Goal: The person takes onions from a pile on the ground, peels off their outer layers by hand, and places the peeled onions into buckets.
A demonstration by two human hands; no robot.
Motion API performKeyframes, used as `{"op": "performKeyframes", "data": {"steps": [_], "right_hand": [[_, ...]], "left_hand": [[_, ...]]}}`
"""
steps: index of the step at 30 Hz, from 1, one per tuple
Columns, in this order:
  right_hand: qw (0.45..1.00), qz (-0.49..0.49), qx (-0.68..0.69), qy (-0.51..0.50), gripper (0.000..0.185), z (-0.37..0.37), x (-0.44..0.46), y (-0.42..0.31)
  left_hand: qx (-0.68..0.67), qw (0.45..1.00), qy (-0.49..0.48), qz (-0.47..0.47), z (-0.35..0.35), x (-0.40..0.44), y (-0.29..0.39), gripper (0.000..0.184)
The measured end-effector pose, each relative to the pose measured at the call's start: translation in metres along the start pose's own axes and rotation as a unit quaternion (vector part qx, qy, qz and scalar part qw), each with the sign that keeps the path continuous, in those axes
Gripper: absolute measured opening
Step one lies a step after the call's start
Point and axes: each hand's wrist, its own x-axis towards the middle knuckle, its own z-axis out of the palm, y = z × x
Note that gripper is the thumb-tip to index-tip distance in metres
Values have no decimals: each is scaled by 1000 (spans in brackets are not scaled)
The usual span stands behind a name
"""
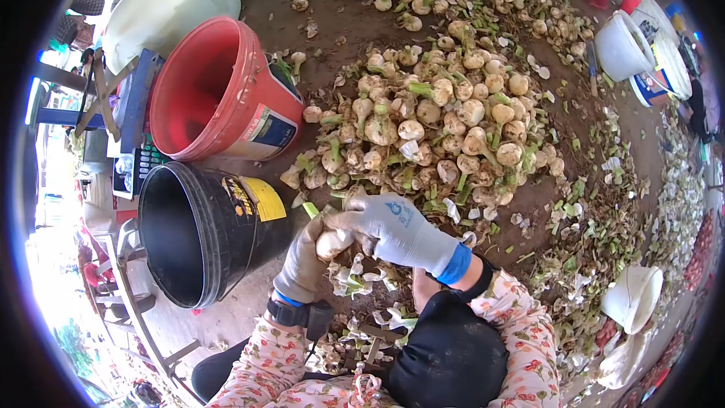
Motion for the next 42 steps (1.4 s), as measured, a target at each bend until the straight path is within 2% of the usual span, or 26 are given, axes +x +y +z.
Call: {"op": "performKeyframes", "data": {"steps": [2, 3, 5, 8, 9, 10, 11, 12, 14, 19, 22, 24, 25, 26, 28, 30, 32, 33, 34, 35, 36, 37, 38, 39, 40, 42], "right_hand": [[999, -20, 32, -8, 29, 3, -4, 12], [998, -27, 48, 14, 28, 6, -8, 17], [996, -18, 80, 19, 25, 19, -20, 29], [957, 13, 269, -107, 22, 32, -31, 9], [954, -8, 279, -109, 18, 28, -29, 4], [921, 56, 384, -38, 16, 15, -25, -7], [868, 119, 481, 34, 14, -3, -21, -20], [796, 179, 569, 105, 13, -15, -17, -24], [762, 81, 622, 162, 15, -28, -8, -9], [732, 149, 620, 241, 30, -20, -31, 15], [949, 164, 240, 124, 38, 4, -17, -2], [995, -20, -25, 91, 43, 19, 3, 1], [995, -36, -30, 84, 34, 25, 1, 6], [989, 19, 87, 118, 30, 29, -1, 17], [924, 124, 316, 178, 22, 23, -6, 38], [876, 210, 363, 237, 10, 10, -22, 58], [889, 316, 309, 117, 13, 14, -25, 36], [916, 229, 327, -33, 31, 29, -41, 51], [937, 179, -66, -294, 45, 43, -45, 55], [919, 195, -97, -328, 48, 44, -44, 49], [900, 210, -127, -361, 50, 43, -41, 44], [919, 245, -130, -278, 46, 39, -37, 55], [932, 278, -131, -194, 41, 33, -31, 74], [932, 289, -216, -35, 23, 33, -30, 100], [930, 334, -152, 23, 24, 5, -7, 95], [901, 242, -337, 127, 22, -7, 11, 132]], "left_hand": [[47, 999, -13, -11, 3, -2, 0, 21], [264, 961, -9, 85, 1, -6, 3, 23], [336, 917, -23, 216, 1, -3, 12, 15], [63, 991, 6, 121, -4, 1, 4, 16], [-135, 989, -30, 45, -8, 4, 3, 22], [-327, 942, -63, -33, -8, 6, 5, 29], [51, 986, 43, 154, 7, 1, -4, 41], [-175, 984, 9, 30, -15, 13, -17, 48], [-329, 944, -3, -29, -18, 11, -14, 51], [-260, 964, 46, 46, -12, 3, -3, 45], [-255, 965, 43, 53, -3, 2, -5, 48], [-259, 964, 34, 52, -6, 9, -24, 51], [-214, 976, 29, 40, 3, 3, -18, 51], [-219, 975, 13, 47, 2, 2, -18, 51], [-229, 971, -16, 64, -2, 1, -19, 50], [-230, 971, 19, 62, -11, -1, -16, 49], [-219, 973, 30, 69, -12, 1, 1, 47], [-214, 972, 68, 68, -15, 4, 14, 41], [-193, 970, 106, 102, -20, 8, 34, 41], [-225, 954, 142, 136, -25, 9, 63, 44], [-251, 949, 33, 186, -25, -1, 95, 50], [-276, 931, -82, 224, -25, -10, 127, 56], [-317, 896, 97, 295, 8, -15, 150, 58], [-280, 911, 31, 300, -1, -14, 148, 56], [-241, 922, -36, 303, -12, -12, 142, 55], [-131, 968, 29, 213, 1, -2, 111, 46]]}}
